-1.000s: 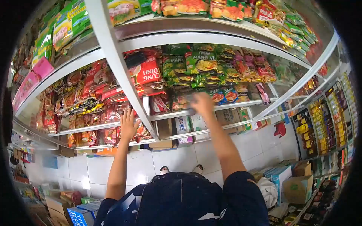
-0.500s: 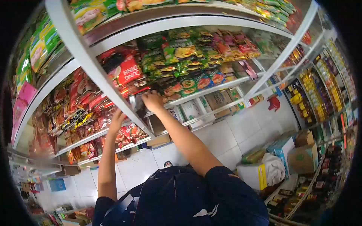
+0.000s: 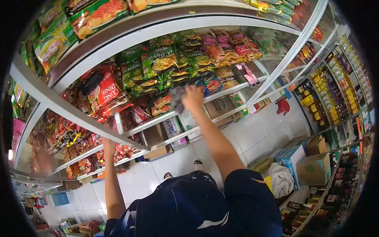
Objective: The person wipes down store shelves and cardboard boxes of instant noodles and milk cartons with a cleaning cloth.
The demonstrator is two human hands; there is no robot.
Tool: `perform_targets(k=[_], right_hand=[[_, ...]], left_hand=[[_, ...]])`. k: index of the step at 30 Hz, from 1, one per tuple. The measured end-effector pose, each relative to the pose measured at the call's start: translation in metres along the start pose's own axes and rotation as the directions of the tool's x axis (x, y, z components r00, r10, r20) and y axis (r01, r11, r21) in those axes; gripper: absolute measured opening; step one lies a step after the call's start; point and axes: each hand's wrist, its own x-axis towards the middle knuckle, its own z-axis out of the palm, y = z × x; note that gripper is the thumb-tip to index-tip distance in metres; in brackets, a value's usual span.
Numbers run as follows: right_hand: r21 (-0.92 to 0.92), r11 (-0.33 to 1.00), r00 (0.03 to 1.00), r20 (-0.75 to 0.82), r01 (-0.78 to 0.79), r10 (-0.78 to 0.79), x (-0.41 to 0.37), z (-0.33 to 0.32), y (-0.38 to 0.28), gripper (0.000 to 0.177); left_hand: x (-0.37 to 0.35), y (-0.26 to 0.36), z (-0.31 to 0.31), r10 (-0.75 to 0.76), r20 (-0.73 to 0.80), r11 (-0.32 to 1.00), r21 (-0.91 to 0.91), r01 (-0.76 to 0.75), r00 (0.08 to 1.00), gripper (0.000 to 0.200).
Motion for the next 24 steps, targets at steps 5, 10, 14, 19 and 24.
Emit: perform_targets(k=[5, 10, 14, 19, 24], right_hand=[[0.11, 0.984, 0.973, 0.172, 0.138, -0.156, -0.036, -0.002, -0.105, 0.058], [0.216, 0.966, 0.976, 0.132, 0.141, -0.173, -0.013, -0.02, -0.027, 0.032], [-0.022, 0.997, 0.996, -0.05, -0.077, 0.076, -0.021, -0.036, 0.059, 0.045], [0.026, 0.999, 0.989, 0.139, 0.038, -0.041, -0.073, -0.039, -0.055, 0.047], [0.16, 0.977, 0.942, 0.28, 0.142, -0.183, -0.08, -0.059, -0.054, 0.062]], left_hand=[[0.008, -0.02, 0.01, -0.469, -0.089, 0.883, -0.067, 0.464, 0.879, 0.024], [-0.013, -0.022, 0.009, 0.003, -0.037, 0.648, 0.761, 0.026, 0.999, 0.052], [-0.018, 0.014, -0.008, -0.292, -0.158, 0.771, 0.545, 0.33, 0.943, 0.056], [-0.036, 0.018, -0.02, -0.259, -0.149, 0.755, 0.585, 0.297, 0.954, 0.059], [-0.044, 0.017, -0.026, -0.356, -0.091, 0.757, 0.556, 0.344, 0.93, 0.06]])
